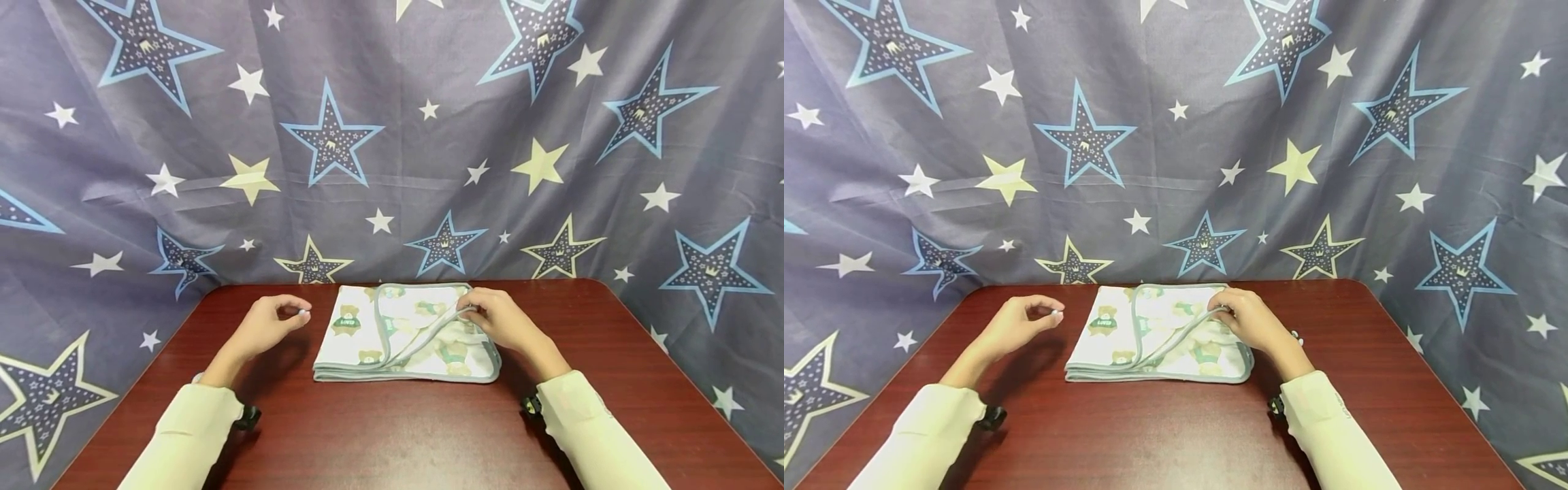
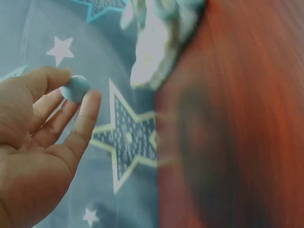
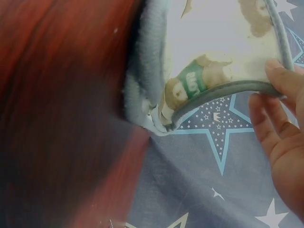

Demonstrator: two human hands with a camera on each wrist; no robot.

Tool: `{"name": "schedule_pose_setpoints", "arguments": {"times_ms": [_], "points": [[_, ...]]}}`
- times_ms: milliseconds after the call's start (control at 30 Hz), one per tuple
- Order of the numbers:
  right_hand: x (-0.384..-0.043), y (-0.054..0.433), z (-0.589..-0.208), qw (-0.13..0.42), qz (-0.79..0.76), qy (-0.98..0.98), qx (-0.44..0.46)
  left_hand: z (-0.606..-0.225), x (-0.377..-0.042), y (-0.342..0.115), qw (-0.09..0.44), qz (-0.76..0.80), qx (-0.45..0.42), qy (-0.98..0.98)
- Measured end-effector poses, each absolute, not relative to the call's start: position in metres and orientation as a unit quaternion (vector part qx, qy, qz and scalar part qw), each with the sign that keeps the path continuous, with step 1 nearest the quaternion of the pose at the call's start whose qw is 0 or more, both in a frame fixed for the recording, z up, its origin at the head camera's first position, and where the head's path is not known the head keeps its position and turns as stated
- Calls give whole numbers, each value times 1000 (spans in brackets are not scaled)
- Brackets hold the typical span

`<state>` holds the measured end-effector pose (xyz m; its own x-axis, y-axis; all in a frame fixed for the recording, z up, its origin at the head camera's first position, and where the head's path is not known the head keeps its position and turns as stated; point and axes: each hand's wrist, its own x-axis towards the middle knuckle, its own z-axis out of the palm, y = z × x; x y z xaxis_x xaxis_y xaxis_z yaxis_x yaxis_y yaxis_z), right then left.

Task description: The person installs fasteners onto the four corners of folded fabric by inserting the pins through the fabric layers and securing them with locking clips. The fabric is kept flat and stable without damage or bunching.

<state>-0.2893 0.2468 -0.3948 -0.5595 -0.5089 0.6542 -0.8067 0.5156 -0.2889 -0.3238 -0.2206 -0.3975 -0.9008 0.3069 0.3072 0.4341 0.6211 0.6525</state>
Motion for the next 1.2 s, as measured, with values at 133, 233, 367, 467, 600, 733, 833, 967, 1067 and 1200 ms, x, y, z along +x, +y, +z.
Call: {"name": "schedule_pose_setpoints", "arguments": {"times_ms": [133, 233, 367, 467, 600, 733, 833, 967, 1067, 1200], "points": [[-290, 248, -395, 255, 286, -837, 391, -393, -332, -193, 69, -447, -197, -870], [-291, 249, -396, 254, 283, -839, 389, -392, -337, -171, 74, -467, -199, -858], [-289, 247, -394, 247, 284, -840, 391, -393, -339, -143, 69, -502, -206, -837], [-288, 246, -392, 242, 283, -842, 389, -393, -338, -124, 60, -527, -212, -821], [-288, 246, -393, 242, 281, -844, 387, -394, -338, -100, 56, -544, -222, -807], [-288, 246, -394, 245, 283, -842, 389, -397, -337, -77, 50, -571, -228, -787], [-288, 246, -395, 248, 284, -839, 392, -399, -336, -61, 41, -587, -226, -776], [-289, 246, -395, 247, 284, -839, 392, -400, -332, -41, 28, -595, -223, -771], [-290, 244, -395, 248, 283, -838, 396, -404, -331, -28, 23, -603, -221, -766], [-291, 243, -396, 245, 282, -836, 402, -414, -334, -13, 11, -617, -220, -755]]}}
